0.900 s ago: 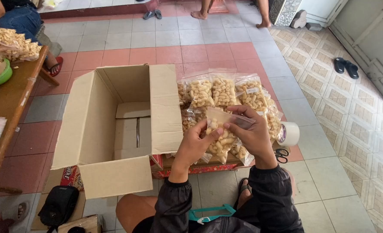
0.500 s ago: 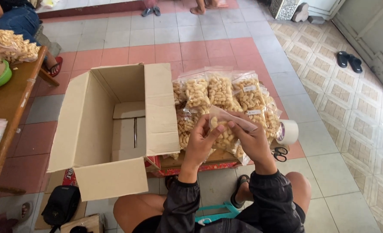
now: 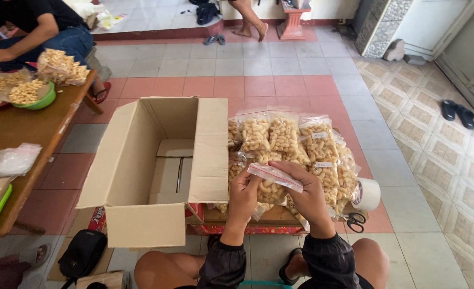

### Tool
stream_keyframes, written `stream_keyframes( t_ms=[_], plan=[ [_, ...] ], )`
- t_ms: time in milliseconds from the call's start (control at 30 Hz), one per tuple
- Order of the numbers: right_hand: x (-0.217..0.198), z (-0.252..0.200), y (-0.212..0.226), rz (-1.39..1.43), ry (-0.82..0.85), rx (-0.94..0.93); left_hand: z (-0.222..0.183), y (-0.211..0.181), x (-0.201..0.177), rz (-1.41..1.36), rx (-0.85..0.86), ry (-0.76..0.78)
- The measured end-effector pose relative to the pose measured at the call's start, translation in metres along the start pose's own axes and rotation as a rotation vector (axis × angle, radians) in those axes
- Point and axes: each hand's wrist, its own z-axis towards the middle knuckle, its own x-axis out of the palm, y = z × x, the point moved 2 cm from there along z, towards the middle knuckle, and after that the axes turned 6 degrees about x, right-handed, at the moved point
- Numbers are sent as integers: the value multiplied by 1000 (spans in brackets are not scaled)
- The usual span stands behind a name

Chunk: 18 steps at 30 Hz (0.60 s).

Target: Packing small plastic bags of snacks into a large cardboard box for shipping

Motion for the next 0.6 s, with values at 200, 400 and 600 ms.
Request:
stream_keyframes(
  t_ms=[200,400,600],
  plan=[
    [13,5,24,-1,-61,-63,-1,-1,-9,73,46,-90],
    [23,11,6,58,-158,-17,7,-8,-16,136,94,-141],
    [20,16,16,147,-161,50,12,-2,-7,-36,-43,-74]
  ],
)
